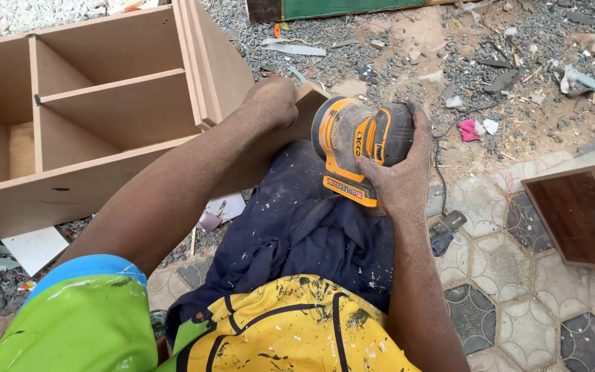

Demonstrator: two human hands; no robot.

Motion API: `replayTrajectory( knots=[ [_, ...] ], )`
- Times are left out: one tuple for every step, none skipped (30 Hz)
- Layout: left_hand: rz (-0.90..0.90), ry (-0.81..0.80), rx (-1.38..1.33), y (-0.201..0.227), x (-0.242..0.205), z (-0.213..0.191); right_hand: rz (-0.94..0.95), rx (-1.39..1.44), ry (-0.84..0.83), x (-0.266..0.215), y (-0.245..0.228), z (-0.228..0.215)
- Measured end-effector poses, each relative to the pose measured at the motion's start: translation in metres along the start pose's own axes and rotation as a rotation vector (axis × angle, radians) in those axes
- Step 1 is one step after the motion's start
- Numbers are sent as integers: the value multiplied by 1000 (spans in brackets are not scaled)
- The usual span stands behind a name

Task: Using an electric orbital sander to smooth the edges of wooden cabinet components.

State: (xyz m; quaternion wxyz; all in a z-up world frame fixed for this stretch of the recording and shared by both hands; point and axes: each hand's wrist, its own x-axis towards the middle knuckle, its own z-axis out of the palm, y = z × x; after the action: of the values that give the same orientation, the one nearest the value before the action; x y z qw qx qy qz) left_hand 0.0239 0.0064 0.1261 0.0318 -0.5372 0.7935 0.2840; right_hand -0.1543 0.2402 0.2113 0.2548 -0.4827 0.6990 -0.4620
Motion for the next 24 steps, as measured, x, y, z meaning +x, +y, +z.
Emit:
replayTrajectory(
  knots=[
    [7,-7,7,20,-1,-4,8,2,9,2,5,-4],
    [20,11,45,41,-2,-8,-47,34,68,5,10,-9],
    [32,30,82,62,-3,-12,-102,65,127,7,15,-14],
    [38,28,87,72,9,-5,-100,67,134,11,19,-19],
    [64,7,107,82,21,1,-74,129,169,15,23,-24],
    [84,-18,125,89,32,10,-43,191,200,18,27,-28],
    [85,-24,129,93,49,22,-37,193,201,22,26,-35],
    [58,-41,167,95,64,37,-28,214,207,24,25,-42],
    [32,-57,206,96,79,53,-19,235,212,27,24,-49],
    [26,-72,203,97,87,63,-5,233,205,30,30,-59],
    [67,-48,216,98,95,73,-49,122,222,33,36,-69],
    [106,-26,229,97,102,83,-91,12,235,35,42,-77],
    [98,-43,226,97,108,90,-76,11,225,39,46,-82],
    [150,6,262,98,112,100,-86,19,225,40,49,-90],
    [203,55,298,100,115,109,-97,28,226,41,52,-98],
    [208,47,297,97,111,109,-89,24,228,46,57,-99],
    [191,60,209,94,106,109,-97,-46,222,50,62,-100],
    [176,71,122,93,99,109,-103,-115,217,51,66,-104],
    [182,62,122,88,91,112,-94,-120,221,51,70,-105],
    [101,47,55,82,88,112,-16,-116,236,55,75,-104],
    [21,31,-11,76,85,112,63,-112,251,59,79,-102],
    [26,30,-13,74,80,112,63,-117,255,59,84,-103],
    [53,89,-35,71,73,112,109,-113,253,58,88,-104],
    [75,149,-54,66,67,112,154,-105,249,58,92,-103]
  ],
)
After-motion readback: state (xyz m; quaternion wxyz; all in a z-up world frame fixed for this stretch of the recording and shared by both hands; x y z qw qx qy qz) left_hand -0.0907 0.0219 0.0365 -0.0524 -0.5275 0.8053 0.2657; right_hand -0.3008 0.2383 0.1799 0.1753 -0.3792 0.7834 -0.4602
